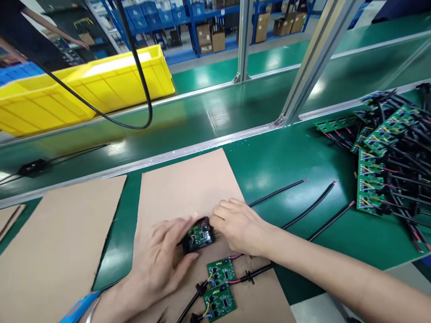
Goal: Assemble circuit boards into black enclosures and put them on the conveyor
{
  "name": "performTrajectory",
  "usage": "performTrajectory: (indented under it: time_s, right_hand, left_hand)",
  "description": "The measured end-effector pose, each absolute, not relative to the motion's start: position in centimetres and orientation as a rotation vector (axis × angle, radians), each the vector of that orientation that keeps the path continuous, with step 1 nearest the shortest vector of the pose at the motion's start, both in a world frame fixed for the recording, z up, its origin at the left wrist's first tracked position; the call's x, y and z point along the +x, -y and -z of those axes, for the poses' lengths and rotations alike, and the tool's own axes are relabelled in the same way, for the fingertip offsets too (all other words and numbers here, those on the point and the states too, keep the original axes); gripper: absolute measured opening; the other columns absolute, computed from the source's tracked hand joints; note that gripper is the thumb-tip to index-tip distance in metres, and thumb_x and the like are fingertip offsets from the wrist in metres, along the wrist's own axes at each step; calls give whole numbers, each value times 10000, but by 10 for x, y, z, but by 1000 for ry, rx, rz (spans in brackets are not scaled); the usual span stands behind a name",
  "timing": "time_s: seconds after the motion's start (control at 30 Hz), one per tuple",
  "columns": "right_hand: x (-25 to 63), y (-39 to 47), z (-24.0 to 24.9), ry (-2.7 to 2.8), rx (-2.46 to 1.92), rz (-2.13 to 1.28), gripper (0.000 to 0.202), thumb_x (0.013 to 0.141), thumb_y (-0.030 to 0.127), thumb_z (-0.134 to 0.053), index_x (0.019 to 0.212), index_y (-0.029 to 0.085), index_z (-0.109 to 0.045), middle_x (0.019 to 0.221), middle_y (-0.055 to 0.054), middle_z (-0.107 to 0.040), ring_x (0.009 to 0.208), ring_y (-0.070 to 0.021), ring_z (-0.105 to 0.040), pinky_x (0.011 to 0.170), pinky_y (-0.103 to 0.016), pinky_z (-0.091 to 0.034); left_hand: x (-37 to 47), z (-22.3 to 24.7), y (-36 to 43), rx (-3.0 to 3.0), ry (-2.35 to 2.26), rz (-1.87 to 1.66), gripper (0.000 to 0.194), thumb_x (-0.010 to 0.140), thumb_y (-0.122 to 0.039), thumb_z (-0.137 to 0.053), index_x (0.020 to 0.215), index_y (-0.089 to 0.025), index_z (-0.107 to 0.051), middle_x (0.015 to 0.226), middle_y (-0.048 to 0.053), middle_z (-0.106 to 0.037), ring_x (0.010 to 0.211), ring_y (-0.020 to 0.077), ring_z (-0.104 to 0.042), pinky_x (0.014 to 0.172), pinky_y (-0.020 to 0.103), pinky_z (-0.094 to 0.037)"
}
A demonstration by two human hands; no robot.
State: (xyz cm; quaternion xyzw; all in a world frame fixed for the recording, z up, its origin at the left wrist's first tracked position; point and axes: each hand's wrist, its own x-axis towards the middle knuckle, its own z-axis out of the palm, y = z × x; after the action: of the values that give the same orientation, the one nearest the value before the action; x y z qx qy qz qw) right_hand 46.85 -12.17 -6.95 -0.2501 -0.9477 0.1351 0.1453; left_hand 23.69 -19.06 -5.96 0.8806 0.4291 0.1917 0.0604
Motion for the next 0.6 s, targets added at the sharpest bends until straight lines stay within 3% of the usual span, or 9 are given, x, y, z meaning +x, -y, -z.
performTrajectory:
  time_s: [0.1,0.17,0.23,0.37,0.47,0.6]
  right_hand:
    - [467,96,53,2721,-717,-200,191,919,101,-443,997,144,-611,933,-76,-598,811,-189,-508,723,-314,-385]
    - [466,57,36,2775,-777,-28,195,939,140,-449,1058,156,-603,968,-72,-608,782,-189,-519,675,-309,-375]
    - [469,5,18,2764,-932,168,244,914,109,-442,1097,159,-596,988,-82,-606,808,-206,-533,667,-314,-361]
    - [489,-81,1,2498,-1365,533,340,880,106,-440,1190,161,-567,1122,-131,-580,1057,-319,-485,834,-441,-350]
    - [504,-86,12,2432,-1507,562,368,864,175,-488,1221,120,-561,1167,-182,-550,1090,-369,-452,830,-492,-364]
    - [498,-47,40,2649,-1400,374,347,823,260,-604,1151,149,-628,1181,-178,-554,1105,-368,-434,808,-461,-407]
  left_hand:
    - [220,50,161,2628,-1378,-564,608,901,-295,-550,1401,-32,-324,1276,215,-538,1147,297,-531,949,456,-485]
    - [207,37,122,2620,-1382,-399,544,917,-280,-511,1380,-54,-337,1251,195,-550,1109,274,-570,920,418,-509]
    - [196,22,72,2684,-1583,-298,562,897,-274,-529,1387,-70,-344,1302,200,-517,1150,310,-553,943,453,-487]
    - [182,9,-8,2681,-1861,-223,606,889,-186,-510,1446,-71,-299,1505,260,-284,1346,415,-357,1058,590,-311]
    - [172,25,-1,2674,-1864,-181,582,858,-163,-546,1410,-85,-379,1527,259,-256,1370,416,-323,1072,612,-255]
    - [149,51,82,2651,-1755,-85,412,863,-248,-587,1270,-189,-555,1494,162,-386,1317,338,-432,1068,543,-324]
